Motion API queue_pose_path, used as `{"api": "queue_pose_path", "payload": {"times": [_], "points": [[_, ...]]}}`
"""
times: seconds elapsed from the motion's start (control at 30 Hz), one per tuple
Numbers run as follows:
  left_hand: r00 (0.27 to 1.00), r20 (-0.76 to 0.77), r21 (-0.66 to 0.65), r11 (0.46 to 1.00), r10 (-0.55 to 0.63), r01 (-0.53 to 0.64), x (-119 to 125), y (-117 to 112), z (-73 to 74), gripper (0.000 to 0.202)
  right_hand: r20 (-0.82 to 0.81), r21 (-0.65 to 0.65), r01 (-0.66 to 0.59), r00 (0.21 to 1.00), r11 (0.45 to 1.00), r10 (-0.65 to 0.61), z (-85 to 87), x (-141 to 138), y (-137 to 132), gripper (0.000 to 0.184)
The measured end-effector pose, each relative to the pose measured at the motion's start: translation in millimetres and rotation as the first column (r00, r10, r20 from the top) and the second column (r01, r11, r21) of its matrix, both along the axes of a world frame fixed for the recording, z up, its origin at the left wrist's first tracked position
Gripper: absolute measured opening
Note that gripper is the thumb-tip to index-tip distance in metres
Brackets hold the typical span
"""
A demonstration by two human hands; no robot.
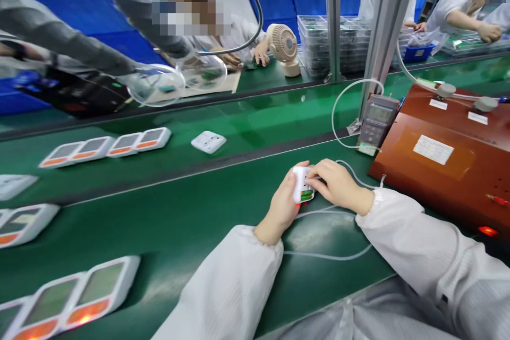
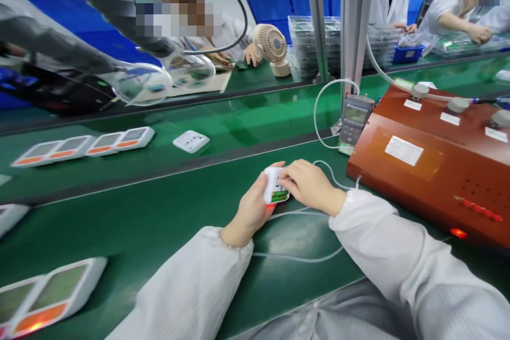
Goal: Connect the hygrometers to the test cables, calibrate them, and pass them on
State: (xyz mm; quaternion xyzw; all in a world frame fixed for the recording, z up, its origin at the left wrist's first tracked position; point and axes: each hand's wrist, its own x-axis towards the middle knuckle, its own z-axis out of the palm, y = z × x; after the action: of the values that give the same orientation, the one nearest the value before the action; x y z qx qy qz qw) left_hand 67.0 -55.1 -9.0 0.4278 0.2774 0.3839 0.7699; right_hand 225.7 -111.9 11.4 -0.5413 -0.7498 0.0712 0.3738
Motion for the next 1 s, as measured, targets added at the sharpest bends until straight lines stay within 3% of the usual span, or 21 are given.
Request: {"api": "queue_pose_path", "payload": {"times": [0.33, 0.6, 1.0], "points": [[1.000, -0.004, 0.025, 1.000, -0.013, 0.013, -2, 0, -6.8, 0.057, -0.034, -0.005, 0.018, 0.999, 1.000, -0.018, 0.6, 0, 0, 0.008], [1.000, -0.010, 0.023, 1.000, 0.002, -0.002, -2, -1, -3.6, 0.063, -0.080, 0.055, -0.005, 0.997, 0.998, 0.010, -4.4, 1, 1, 0.009], [0.995, -0.097, 0.137, 0.991, 0.008, 0.005, -3, 1, -10.3, 0.062, -0.087, 0.066, -0.070, 0.993, 0.995, 0.075, -6.8, 2, 2, 0.009]]}}
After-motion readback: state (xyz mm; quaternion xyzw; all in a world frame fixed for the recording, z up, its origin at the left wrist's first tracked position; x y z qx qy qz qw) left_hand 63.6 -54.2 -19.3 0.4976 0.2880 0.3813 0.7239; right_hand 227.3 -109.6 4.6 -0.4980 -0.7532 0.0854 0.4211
